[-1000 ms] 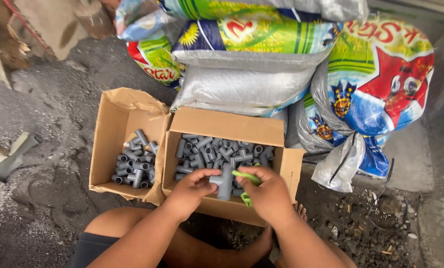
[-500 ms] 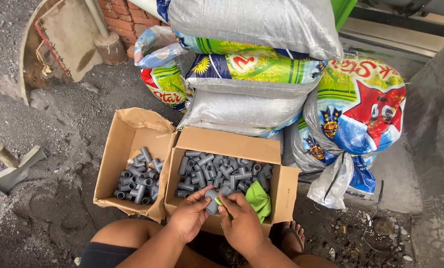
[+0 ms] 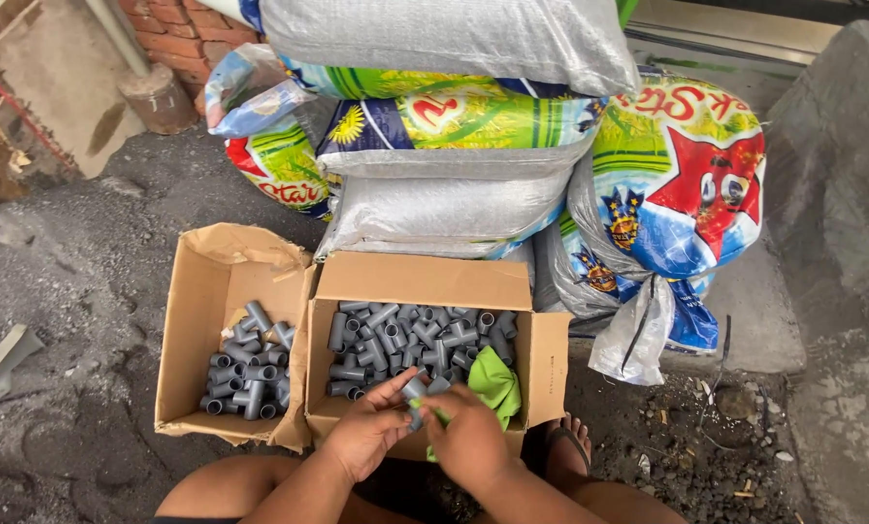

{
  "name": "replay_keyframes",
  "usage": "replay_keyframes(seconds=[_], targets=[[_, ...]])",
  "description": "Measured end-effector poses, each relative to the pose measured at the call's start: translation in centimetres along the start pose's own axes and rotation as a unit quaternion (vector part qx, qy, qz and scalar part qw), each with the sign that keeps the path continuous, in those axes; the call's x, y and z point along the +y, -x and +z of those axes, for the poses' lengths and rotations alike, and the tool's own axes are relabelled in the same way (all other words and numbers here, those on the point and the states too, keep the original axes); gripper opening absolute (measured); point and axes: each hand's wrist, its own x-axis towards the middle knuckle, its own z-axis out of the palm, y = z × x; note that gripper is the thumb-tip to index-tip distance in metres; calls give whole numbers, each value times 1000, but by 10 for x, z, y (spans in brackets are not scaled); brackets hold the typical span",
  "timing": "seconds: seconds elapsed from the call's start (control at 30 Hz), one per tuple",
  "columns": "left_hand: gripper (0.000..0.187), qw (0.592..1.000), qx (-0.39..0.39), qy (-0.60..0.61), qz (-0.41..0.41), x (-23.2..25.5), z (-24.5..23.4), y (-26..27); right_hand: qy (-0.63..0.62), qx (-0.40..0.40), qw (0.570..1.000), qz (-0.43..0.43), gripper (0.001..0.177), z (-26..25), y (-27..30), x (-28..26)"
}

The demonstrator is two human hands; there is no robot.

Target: Cleaning and sorting PVC elbow fittings from one box to another using a cloth.

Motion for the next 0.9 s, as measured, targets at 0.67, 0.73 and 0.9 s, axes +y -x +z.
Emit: replay_keyframes(seconds=[0.67,0.73,0.9], targets=[[71,997,62,-45,-12,-5,4,0,19,12,997,77,26,-4,-12,15],[70,997,54,-50,-4,-5,-1,0,28,63,996,57,25,6,-9,20],[68,997,27,-74,9,-12,-11,-5,-10,50,999,-11,26,19,-1,20]])
